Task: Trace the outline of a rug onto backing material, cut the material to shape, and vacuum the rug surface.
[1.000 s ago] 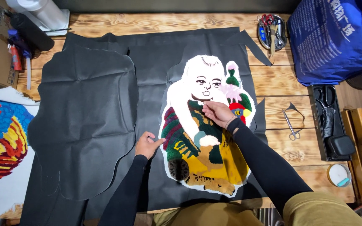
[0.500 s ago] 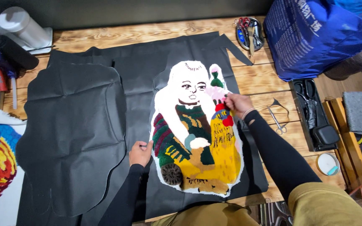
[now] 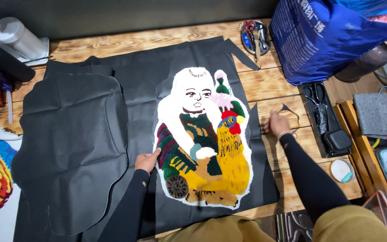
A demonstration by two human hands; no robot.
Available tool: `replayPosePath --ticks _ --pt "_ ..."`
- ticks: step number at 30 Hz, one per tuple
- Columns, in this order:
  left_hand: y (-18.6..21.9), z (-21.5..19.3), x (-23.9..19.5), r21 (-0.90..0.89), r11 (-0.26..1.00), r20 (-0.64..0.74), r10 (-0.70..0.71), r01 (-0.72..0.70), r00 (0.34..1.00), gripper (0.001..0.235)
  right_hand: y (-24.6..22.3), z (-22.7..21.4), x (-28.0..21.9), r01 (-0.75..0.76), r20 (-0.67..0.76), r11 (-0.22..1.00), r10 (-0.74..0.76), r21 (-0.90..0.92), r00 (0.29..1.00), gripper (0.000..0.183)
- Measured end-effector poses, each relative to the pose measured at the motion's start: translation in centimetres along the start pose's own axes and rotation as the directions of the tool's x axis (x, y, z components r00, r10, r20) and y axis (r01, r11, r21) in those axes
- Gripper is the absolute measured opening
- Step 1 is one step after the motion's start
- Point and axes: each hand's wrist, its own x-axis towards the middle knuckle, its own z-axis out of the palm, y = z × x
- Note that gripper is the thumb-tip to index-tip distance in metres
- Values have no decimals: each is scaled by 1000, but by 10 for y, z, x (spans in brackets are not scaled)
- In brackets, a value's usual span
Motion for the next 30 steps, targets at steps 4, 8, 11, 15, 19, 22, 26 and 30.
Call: replayPosePath --ticks 4,8,11,15,19,22,26,30 --pt "4 5 1 -231 967 141 -81 112 987 49 -15 2 -77 0 5 943 1 -332 1000 39" --pt "32 -4 -25 -278 953 212 -59 118 976 44 -17 2 -131 195 -81 934 -228 -300 970 35" --pt "50 -13 -43 -221 967 276 -67 131 959 43 -25 12 -166 176 -14 966 -182 -188 983 33" --pt "61 -12 -54 -240 962 361 -35 129 932 44 -63 19 -223 226 -50 825 -293 -518 955 32" --pt "76 -16 -69 -263 959 384 2 108 923 42 -76 27 -245 166 -150 816 -294 -554 944 44" --pt "65 -5 -55 -470 871 480 117 142 870 37 -46 21 -227 22 -212 874 -142 -485 967 71" --pt "80 3 -55 -446 884 476 101 141 873 34 6 13 -202 -36 -157 889 -41 -457 987 84" --pt "102 6 -58 -513 847 517 180 136 837 37 17 11 -190 -40 -108 892 -10 -450 994 69"
